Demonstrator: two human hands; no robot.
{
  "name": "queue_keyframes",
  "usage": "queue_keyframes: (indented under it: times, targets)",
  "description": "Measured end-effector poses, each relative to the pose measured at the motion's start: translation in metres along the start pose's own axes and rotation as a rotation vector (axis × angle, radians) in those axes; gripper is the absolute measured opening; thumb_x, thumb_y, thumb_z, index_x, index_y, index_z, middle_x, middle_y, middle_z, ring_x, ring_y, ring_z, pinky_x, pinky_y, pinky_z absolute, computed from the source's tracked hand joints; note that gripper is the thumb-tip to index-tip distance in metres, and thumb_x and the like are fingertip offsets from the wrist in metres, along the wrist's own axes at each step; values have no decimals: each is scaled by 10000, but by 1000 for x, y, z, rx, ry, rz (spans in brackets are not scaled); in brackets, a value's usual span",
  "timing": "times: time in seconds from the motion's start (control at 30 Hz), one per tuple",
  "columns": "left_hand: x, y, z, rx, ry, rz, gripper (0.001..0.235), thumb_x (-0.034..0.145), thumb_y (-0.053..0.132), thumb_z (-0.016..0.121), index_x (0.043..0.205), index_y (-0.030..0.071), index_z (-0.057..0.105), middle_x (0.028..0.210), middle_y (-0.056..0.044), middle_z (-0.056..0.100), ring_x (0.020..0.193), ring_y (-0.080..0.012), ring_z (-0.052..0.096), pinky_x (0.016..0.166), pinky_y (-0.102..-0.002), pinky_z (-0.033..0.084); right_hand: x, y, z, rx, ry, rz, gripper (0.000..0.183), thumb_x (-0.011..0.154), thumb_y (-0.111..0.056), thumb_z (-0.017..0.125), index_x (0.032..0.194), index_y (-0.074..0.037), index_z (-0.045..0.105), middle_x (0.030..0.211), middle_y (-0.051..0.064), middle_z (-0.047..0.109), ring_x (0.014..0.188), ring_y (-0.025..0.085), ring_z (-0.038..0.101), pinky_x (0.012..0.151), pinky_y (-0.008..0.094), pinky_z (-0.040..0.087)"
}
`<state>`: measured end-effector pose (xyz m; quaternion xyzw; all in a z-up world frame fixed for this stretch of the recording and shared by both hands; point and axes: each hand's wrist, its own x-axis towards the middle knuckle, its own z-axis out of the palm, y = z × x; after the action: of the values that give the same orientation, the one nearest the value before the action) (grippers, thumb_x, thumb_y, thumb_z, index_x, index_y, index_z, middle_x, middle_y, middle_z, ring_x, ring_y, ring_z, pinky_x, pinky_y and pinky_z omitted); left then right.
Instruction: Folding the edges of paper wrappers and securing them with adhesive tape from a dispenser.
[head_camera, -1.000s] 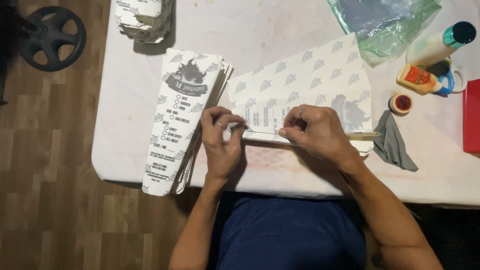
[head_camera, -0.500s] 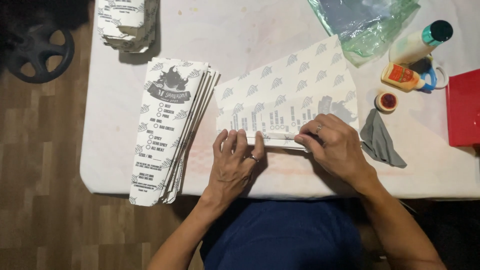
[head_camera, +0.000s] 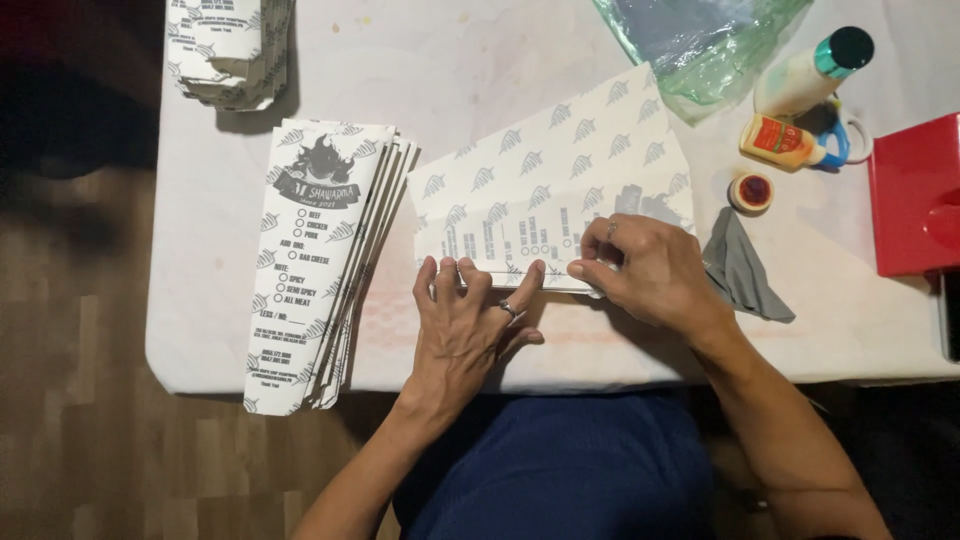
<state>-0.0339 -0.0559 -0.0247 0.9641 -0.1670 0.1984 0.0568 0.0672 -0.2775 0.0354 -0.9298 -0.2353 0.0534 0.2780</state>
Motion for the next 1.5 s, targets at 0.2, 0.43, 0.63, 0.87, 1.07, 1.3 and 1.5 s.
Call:
queue_keyframes:
  times: [0.2, 0.43, 0.63, 0.87, 1.07, 1.3, 1.5]
  targets:
    - [2, 4, -3, 65, -73, 10, 759, 909, 766, 383, 1577, 407, 369, 1141, -259, 537, 1114, -518, 551, 1017, -726, 380, -31, 37, 4, -62, 157, -57, 117, 891, -214, 805, 865, -140, 718, 756, 46, 696, 773, 274, 695, 700, 380, 567]
    - [2, 7, -1, 99, -149, 7, 841, 830, 844, 405, 1574, 458, 344, 1156, -278, 538, 1145, -558, 542, 1019, -755, 353, -33, 56, 11, 8, 234, -119, 154, 922, -284, 798, 857, -184, 701, 732, 3, 648, 742, 235, 651, 722, 334, 534]
    - [1, 6, 3, 83, -144, -1, 785, 886, 803, 382, 1579, 434, 356, 1145, -283, 553, 1151, -563, 545, 1027, -756, 337, -39, 62, 15, -99, 276, -115, 245, 911, -353, 827, 874, -172, 666, 749, 5, 642, 764, 248, 642, 735, 372, 496]
    - [-2, 6, 9, 91, -87, 9, 807, 874, 808, 402, 1587, 431, 359, 1164, -294, 539, 1148, -574, 537, 1022, -759, 345, -63, 84, 20, -36, 444, 5, 239, 965, -269, 830, 927, -108, 659, 810, 45, 595, 807, 269, 639, 761, 359, 515]
    - [-2, 5, 10, 100, -57, 15, 814, 865, 819, 394, 1585, 439, 364, 1141, -281, 544, 1125, -546, 549, 1030, -756, 340, -65, 122, -5, -96, 543, 89, 159, 988, -166, 841, 981, -110, 692, 916, 67, 607, 894, 320, 670, 818, 396, 536]
    - [-4, 6, 16, 84, -29, 9, 825, 851, 826, 409, 1584, 451, 361, 1152, -295, 536, 1131, -559, 541, 1024, -764, 336, -31, 178, -9, -331, 577, 45, 315, 822, -128, 979, 863, -50, 677, 881, 118, 641, 877, 371, 682, 840, 441, 549]
    - [-3, 6, 15, 43, -50, -14, 810, 859, 805, 434, 1580, 442, 371, 1171, -295, 539, 1167, -577, 527, 1035, -781, 312, -27, 16, -22, 163, 343, -318, 194, 843, -179, 872, 999, -100, 788, 1048, 113, 774, 1019, 314, 729, 910, 386, 568]
